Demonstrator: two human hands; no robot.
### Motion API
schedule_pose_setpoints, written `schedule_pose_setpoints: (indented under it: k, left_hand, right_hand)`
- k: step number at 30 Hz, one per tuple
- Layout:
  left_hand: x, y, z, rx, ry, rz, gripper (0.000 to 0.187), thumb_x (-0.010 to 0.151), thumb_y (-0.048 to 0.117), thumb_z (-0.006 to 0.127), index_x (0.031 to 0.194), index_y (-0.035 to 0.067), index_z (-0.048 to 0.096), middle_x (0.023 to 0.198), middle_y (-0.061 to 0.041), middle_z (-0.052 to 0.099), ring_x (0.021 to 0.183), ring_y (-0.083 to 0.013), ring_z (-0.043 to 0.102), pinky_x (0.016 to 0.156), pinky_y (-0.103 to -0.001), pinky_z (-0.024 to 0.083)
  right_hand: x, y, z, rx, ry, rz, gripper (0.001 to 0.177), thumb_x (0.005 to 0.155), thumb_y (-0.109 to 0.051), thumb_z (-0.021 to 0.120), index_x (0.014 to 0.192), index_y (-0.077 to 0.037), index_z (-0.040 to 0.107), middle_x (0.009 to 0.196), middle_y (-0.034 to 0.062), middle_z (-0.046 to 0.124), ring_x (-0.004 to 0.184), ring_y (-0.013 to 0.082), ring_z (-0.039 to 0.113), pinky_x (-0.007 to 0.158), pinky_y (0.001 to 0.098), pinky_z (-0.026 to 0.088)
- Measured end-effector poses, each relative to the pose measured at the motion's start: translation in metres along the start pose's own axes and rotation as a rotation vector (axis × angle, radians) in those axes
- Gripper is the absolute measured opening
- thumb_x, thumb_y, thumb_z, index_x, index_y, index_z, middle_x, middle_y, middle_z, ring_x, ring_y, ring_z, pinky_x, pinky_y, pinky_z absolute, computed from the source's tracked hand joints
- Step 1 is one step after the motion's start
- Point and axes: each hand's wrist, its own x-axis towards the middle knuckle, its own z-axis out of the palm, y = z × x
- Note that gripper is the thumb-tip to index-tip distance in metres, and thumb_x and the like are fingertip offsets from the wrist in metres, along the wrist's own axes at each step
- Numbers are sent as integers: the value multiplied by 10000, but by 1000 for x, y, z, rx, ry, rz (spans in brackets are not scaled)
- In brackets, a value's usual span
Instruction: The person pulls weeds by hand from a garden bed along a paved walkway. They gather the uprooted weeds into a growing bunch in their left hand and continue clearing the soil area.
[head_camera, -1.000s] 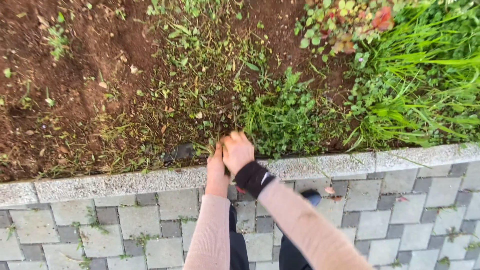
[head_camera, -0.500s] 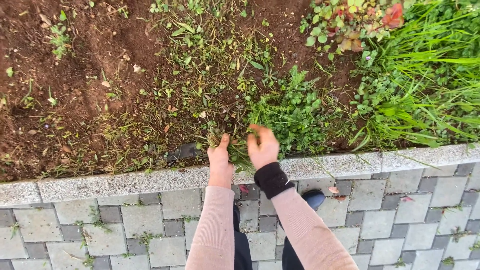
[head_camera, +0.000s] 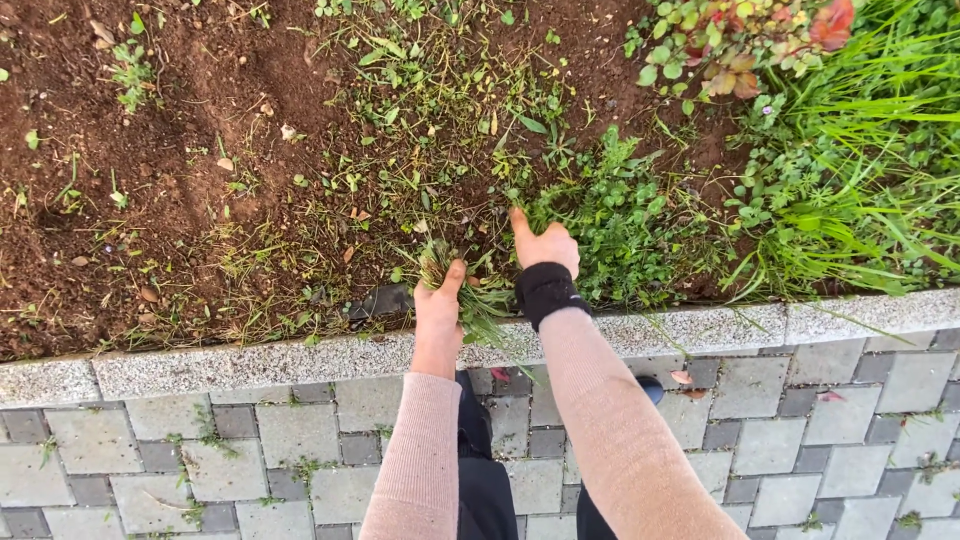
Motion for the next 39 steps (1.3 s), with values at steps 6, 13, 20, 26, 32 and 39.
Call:
schedule_pose_setpoints:
  k: [6, 13, 20, 26, 32, 39]
  left_hand:
    - [12, -2, -9, -26, -11, 8, 191, 907, 142, 774, 1031, 55, 656, 727, -185, 721, 616, -245, 737, 522, -373, 617]
    - [14, -3, -12, 8, 26, -19, 192, 901, 122, 768, 1018, 33, 643, 753, -172, 727, 640, -228, 743, 547, -374, 629]
    - [-32, 28, 56, 236, -25, -157, 357, 975, 245, 708, 1249, 37, 618, 1025, -169, 734, 926, -226, 718, 817, -404, 603]
    - [-47, 31, 95, 178, -154, -268, 665, 942, 416, 726, 1428, 20, 502, 1310, -215, 635, 1211, -307, 608, 1055, -453, 490]
    - [-41, 39, 85, 3, 47, -159, 489, 891, 286, 780, 1236, -34, 646, 1061, -179, 717, 969, -258, 689, 869, -393, 582]
    - [-3, 54, 61, 172, 223, -66, 365, 949, 280, 729, 1126, -30, 655, 923, -158, 718, 920, -228, 673, 856, -420, 551]
  right_hand:
    - [74, 23, 53, -14, 22, 25, 566, 767, -716, 574, 841, -199, 792, 754, 19, 766, 1076, 267, 727, 950, 413, 560]
    - [60, 66, 61, 213, 87, -102, 421, 903, -517, 533, 808, -207, 800, 861, 72, 769, 1031, 329, 711, 950, 444, 532]
    - [12, 80, 43, 18, 325, -515, 412, 1032, -374, 506, 827, -90, 725, 755, 165, 724, 823, 390, 724, 729, 526, 577]
    - [-56, 82, 33, -360, 410, -872, 208, 1005, -359, 543, 1027, -194, 668, 1090, 66, 591, 1128, 338, 563, 818, 542, 556]
    - [-55, 41, 11, -569, -97, -944, 528, 1007, -414, 385, 1495, -241, 487, 1621, 61, 305, 1524, 382, 201, 1081, 701, 401]
    - [43, -7, 25, -456, 422, -1077, 340, 1042, -277, 408, 1127, -134, 704, 959, 63, 713, 995, 279, 726, 857, 403, 618]
